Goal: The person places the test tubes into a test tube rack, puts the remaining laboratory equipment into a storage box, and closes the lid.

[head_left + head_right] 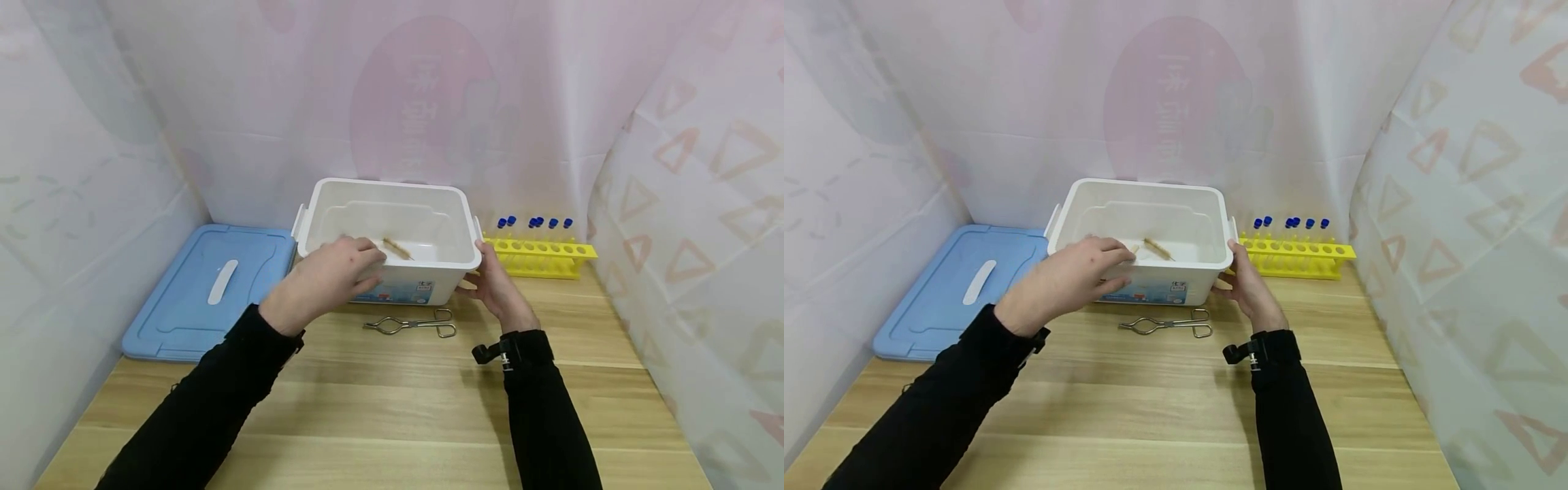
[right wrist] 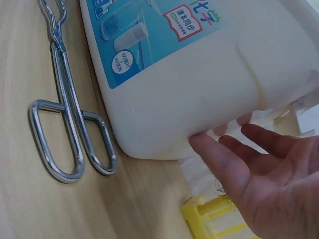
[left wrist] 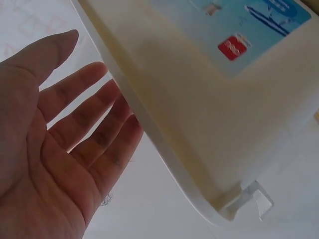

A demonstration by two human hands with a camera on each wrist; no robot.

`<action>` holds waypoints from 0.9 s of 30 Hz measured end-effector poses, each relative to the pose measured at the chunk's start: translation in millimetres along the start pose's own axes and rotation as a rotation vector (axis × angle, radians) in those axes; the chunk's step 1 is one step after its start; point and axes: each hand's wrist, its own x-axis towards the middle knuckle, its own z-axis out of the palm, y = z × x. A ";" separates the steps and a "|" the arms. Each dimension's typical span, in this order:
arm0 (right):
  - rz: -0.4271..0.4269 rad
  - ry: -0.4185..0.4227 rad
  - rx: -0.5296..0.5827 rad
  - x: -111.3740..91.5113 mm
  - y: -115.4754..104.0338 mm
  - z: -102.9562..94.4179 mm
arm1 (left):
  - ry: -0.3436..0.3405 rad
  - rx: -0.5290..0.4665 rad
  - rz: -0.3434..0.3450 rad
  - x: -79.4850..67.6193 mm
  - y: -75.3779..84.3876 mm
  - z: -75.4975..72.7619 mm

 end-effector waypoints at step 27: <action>0.096 -0.050 0.099 -7.4 -12.9 19.1 | 0.027 -0.017 0.179 -1.5 36.8 62.8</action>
